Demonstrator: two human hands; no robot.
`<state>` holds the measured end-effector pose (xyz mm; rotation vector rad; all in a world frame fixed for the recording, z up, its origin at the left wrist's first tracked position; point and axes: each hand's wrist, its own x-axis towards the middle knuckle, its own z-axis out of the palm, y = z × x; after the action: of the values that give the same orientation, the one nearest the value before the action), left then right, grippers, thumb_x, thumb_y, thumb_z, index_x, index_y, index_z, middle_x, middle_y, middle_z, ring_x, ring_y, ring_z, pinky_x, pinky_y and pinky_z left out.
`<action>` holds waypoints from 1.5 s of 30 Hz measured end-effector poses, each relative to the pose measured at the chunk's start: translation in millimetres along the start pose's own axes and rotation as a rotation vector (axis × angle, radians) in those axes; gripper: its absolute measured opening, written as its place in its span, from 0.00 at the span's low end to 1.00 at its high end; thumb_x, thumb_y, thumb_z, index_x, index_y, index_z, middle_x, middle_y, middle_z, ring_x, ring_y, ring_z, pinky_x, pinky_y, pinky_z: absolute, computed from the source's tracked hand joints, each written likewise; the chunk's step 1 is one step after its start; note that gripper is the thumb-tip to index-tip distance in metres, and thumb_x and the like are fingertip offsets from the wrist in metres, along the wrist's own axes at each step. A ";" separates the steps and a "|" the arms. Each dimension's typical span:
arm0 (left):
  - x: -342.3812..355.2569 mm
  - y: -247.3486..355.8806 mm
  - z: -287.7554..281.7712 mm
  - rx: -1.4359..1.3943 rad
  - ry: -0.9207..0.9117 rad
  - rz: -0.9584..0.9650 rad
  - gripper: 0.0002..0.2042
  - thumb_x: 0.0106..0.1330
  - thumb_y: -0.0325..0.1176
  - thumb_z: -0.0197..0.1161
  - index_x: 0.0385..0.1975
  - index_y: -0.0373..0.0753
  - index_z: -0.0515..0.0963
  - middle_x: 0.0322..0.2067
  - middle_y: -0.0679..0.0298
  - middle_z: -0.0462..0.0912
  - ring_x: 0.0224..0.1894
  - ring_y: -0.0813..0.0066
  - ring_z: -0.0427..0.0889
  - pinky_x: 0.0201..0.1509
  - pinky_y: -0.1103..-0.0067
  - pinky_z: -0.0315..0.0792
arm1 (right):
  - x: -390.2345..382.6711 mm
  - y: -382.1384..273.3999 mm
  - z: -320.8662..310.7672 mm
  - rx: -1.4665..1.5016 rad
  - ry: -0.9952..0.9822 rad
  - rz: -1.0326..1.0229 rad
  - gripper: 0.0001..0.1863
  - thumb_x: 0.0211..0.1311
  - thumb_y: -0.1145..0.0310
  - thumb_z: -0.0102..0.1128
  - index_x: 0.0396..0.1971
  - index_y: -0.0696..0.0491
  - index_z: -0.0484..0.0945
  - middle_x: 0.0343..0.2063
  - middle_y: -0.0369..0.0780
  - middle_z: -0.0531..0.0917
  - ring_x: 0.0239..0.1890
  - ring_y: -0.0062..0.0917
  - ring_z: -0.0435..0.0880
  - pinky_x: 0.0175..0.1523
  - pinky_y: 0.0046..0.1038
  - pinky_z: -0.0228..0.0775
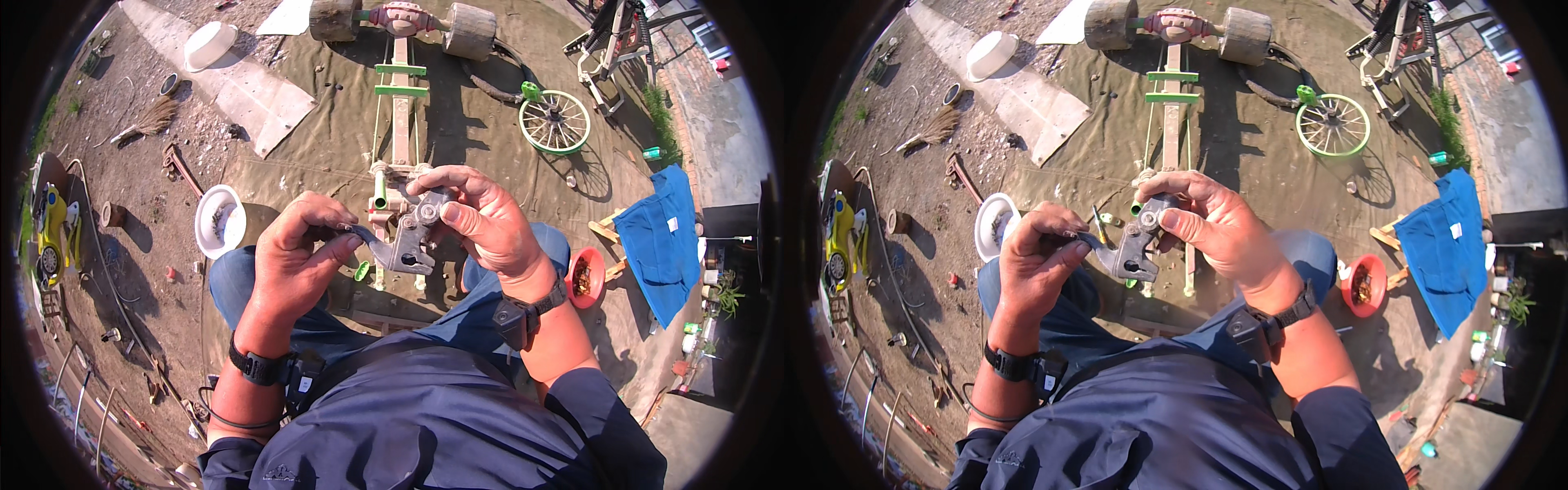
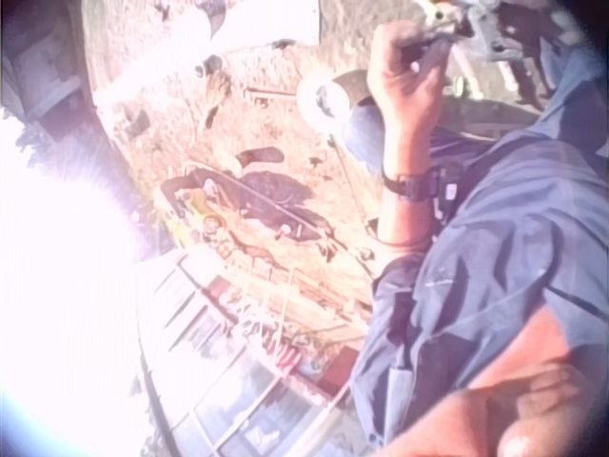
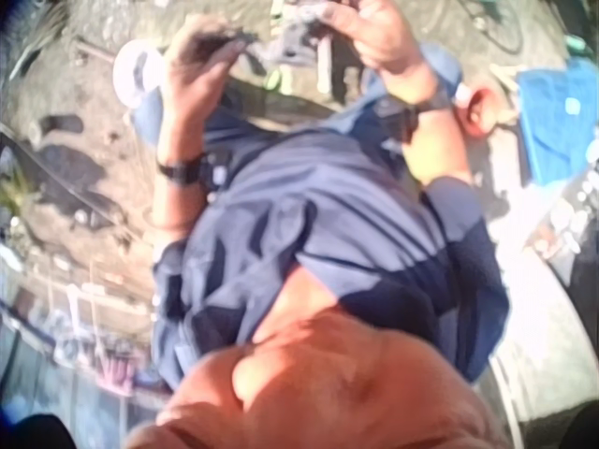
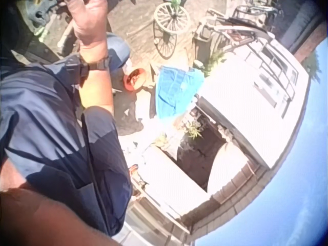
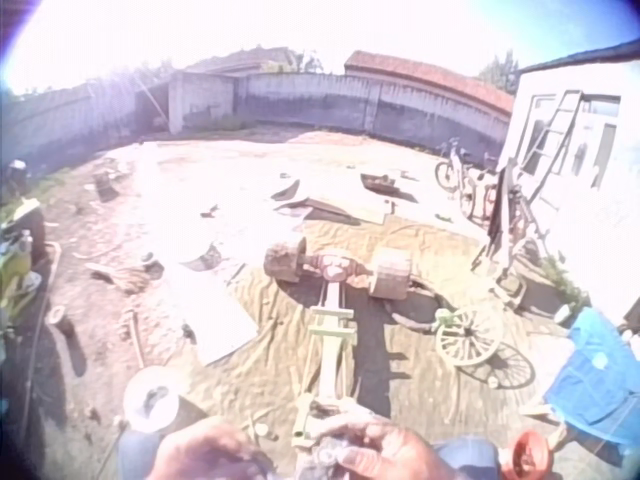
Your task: The person works on a green bicycle frame, using a screwdriver to remove and install components near the handlebars. They handle a pink part and a green tube, adjusting and securing them to the frame.
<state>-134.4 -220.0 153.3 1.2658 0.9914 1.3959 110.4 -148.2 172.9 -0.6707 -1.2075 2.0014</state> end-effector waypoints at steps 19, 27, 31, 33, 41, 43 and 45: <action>2.4 21.2 6.6 0.642 0.077 0.390 0.13 0.52 0.15 0.69 0.35 0.36 0.77 0.35 0.57 0.82 0.36 0.69 0.83 0.39 0.76 0.78 | -2.4 -9.7 1.9 -0.798 0.010 -0.154 0.26 0.55 0.78 0.71 0.55 0.57 0.76 0.51 0.38 0.81 0.51 0.19 0.79 0.55 0.23 0.73; -4.6 20.2 6.7 0.505 0.100 -0.070 0.08 0.63 0.25 0.66 0.41 0.33 0.79 0.30 0.60 0.81 0.31 0.70 0.81 0.35 0.77 0.73 | -4.2 -4.4 3.2 -1.032 0.060 -0.485 0.24 0.52 0.79 0.73 0.49 0.54 0.76 0.52 0.44 0.81 0.50 0.26 0.82 0.53 0.27 0.75; -4.9 22.2 3.0 0.581 0.055 0.070 0.08 0.62 0.22 0.65 0.40 0.33 0.79 0.29 0.59 0.80 0.30 0.67 0.81 0.35 0.77 0.73 | -10.3 1.0 12.9 -0.636 0.058 -0.235 0.30 0.55 0.73 0.73 0.55 0.54 0.67 0.45 0.42 0.79 0.42 0.25 0.84 0.44 0.29 0.78; -4.9 24.6 2.5 0.594 0.014 0.123 0.09 0.61 0.21 0.65 0.40 0.34 0.79 0.30 0.59 0.80 0.30 0.66 0.80 0.35 0.77 0.73 | -12.0 -0.7 12.4 -0.243 -0.002 -0.026 0.31 0.59 0.68 0.71 0.59 0.54 0.64 0.47 0.43 0.78 0.44 0.27 0.84 0.44 0.29 0.78; -5.5 28.5 5.3 0.571 -0.100 0.203 0.11 0.57 0.19 0.66 0.40 0.35 0.79 0.29 0.58 0.79 0.30 0.64 0.81 0.34 0.75 0.73 | -12.4 -10.4 21.1 0.107 -0.103 0.325 0.26 0.66 0.59 0.63 0.56 0.58 0.68 0.38 0.42 0.82 0.34 0.25 0.85 0.35 0.22 0.78; -4.2 29.0 4.6 0.577 -0.122 0.206 0.11 0.57 0.20 0.66 0.40 0.35 0.79 0.29 0.58 0.79 0.30 0.64 0.80 0.33 0.75 0.73 | -14.3 -4.3 27.5 0.161 -0.061 0.361 0.19 0.68 0.59 0.60 0.50 0.57 0.75 0.28 0.37 0.81 0.23 0.19 0.80 0.28 0.19 0.72; -4.2 29.2 2.2 0.588 -0.106 0.183 0.11 0.58 0.20 0.66 0.41 0.35 0.79 0.29 0.58 0.79 0.29 0.63 0.80 0.32 0.74 0.73 | -13.7 -5.6 36.7 0.137 -0.022 0.296 0.16 0.68 0.61 0.59 0.48 0.57 0.76 0.26 0.36 0.79 0.22 0.17 0.77 0.27 0.18 0.70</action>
<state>-136.1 -230.0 181.1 1.8807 1.2905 1.1914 94.1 -176.8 194.8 -0.7981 -1.0188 2.3163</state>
